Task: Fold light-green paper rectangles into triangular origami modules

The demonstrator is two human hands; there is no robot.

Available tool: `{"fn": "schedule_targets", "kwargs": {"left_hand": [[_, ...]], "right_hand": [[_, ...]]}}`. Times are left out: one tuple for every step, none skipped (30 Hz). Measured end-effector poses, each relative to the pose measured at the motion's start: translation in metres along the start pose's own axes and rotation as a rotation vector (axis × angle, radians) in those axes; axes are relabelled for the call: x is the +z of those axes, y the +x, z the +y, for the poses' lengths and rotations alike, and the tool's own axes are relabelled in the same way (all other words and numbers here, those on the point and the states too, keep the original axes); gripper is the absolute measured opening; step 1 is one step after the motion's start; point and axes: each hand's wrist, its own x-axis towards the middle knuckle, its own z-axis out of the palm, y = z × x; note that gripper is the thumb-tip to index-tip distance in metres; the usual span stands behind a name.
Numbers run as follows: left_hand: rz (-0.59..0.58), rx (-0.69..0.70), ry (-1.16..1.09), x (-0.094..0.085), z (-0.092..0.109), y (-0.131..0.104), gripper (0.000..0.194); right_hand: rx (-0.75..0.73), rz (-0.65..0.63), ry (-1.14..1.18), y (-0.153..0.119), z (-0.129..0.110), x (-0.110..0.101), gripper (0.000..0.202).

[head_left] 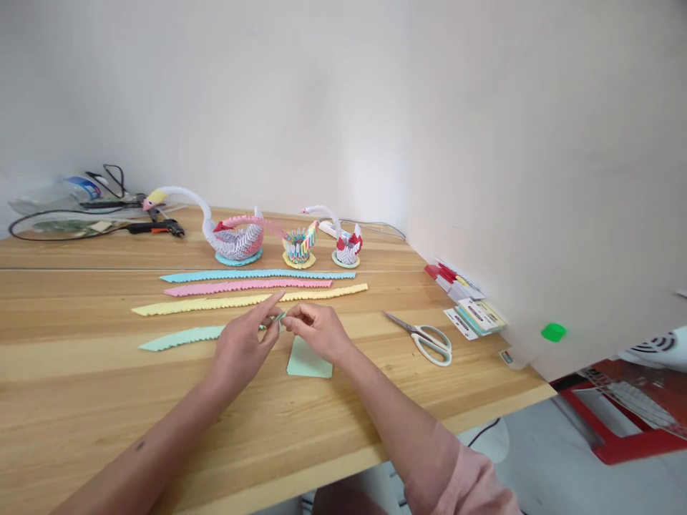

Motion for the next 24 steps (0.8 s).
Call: {"fn": "schedule_targets", "kwargs": {"left_hand": [[0.003, 0.006, 0.003, -0.0002, 0.0003, 0.0, 0.048], [0.006, 0.009, 0.003, -0.0003, 0.0007, -0.0001, 0.047], [0.008, 0.011, 0.002, -0.0005, 0.0012, -0.0003, 0.047], [0.01, 0.015, 0.004, -0.0006, 0.0018, -0.0006, 0.047], [0.01, 0.022, 0.006, -0.0006, 0.0023, -0.0009, 0.047], [0.01, 0.033, 0.01, -0.0005, 0.0027, -0.0013, 0.047], [0.009, 0.046, 0.014, -0.0002, 0.0029, -0.0017, 0.047], [0.008, 0.061, 0.02, 0.0002, 0.003, -0.0021, 0.047], [0.006, 0.078, 0.029, 0.0008, 0.0029, -0.0026, 0.047], [0.007, 0.093, 0.04, 0.0014, 0.0026, -0.003, 0.048], [0.01, 0.108, 0.055, 0.0021, 0.0022, -0.0035, 0.048], [0.015, 0.124, 0.07, 0.0028, 0.0018, -0.0039, 0.047], [0.018, 0.14, 0.084, 0.0034, 0.0015, -0.0043, 0.047], [0.018, 0.153, 0.094, 0.0038, 0.0013, -0.0046, 0.047], [0.017, 0.161, 0.101, 0.0042, 0.0011, -0.0048, 0.047], [0.014, 0.164, 0.107, 0.0043, 0.0011, -0.0049, 0.047], [0.01, 0.162, 0.113, 0.0043, 0.0012, -0.0048, 0.047], [0.011, 0.156, 0.118, 0.0041, 0.0013, -0.0045, 0.046], [0.016, 0.149, 0.123, 0.0038, 0.0015, -0.0041, 0.046], [0.022, 0.143, 0.126, 0.0035, 0.0017, -0.0036, 0.046], [0.029, 0.14, 0.127, 0.0031, 0.0018, -0.0031, 0.046], [0.036, 0.138, 0.126, 0.0029, 0.0018, -0.0026, 0.046], [0.042, 0.134, 0.125, 0.0028, 0.0018, -0.0023, 0.046], [0.044, 0.129, 0.126, 0.0028, 0.0016, -0.0022, 0.046]], "right_hand": [[-0.016, 0.001, -0.031, -0.0001, -0.0002, -0.0003, 0.022], [-0.033, 0.004, -0.06, -0.0003, -0.0006, -0.0006, 0.021], [-0.05, 0.007, -0.084, -0.0005, -0.0012, -0.0008, 0.021], [-0.064, 0.008, -0.103, -0.0008, -0.002, -0.001, 0.02], [-0.075, 0.009, -0.12, -0.0011, -0.0028, -0.0012, 0.02], [-0.081, 0.01, -0.139, -0.0014, -0.0036, -0.0013, 0.019], [-0.085, 0.012, -0.156, -0.0017, -0.0043, -0.0015, 0.019], [-0.085, 0.014, -0.17, -0.0018, -0.0049, -0.0016, 0.02], [-0.083, 0.014, -0.177, -0.0019, -0.0052, -0.0017, 0.02], [-0.079, 0.016, -0.179, -0.002, -0.0053, -0.0017, 0.02], [-0.073, 0.017, -0.178, -0.0019, -0.0052, -0.0016, 0.02], [-0.065, 0.018, -0.175, -0.0017, -0.0049, -0.0014, 0.02], [-0.057, 0.019, -0.172, -0.0015, -0.0044, -0.0011, 0.021], [-0.046, 0.022, -0.168, -0.0012, -0.0037, -0.0006, 0.021], [-0.034, 0.026, -0.161, -0.0009, -0.0028, 0.0, 0.022], [-0.019, 0.029, -0.146, -0.0005, -0.0018, 0.0006, 0.022], [-0.003, 0.03, -0.122, -0.0001, -0.0009, 0.0012, 0.022], [0.012, 0.026, -0.086, 0.0002, -0.0001, 0.0018, 0.022], [0.024, 0.016, -0.041, 0.0005, 0.0006, 0.0021, 0.022], [0.033, 0.002, 0.008, 0.0007, 0.001, 0.0023, 0.023], [0.038, -0.015, 0.053, 0.0008, 0.001, 0.0023, 0.023], [0.039, -0.031, 0.087, 0.0007, 0.0007, 0.0021, 0.024], [0.038, -0.045, 0.106, 0.0005, 0.0002, 0.0018, 0.024], [0.035, -0.053, 0.107, 0.0003, -0.0006, 0.0014, 0.024]]}}
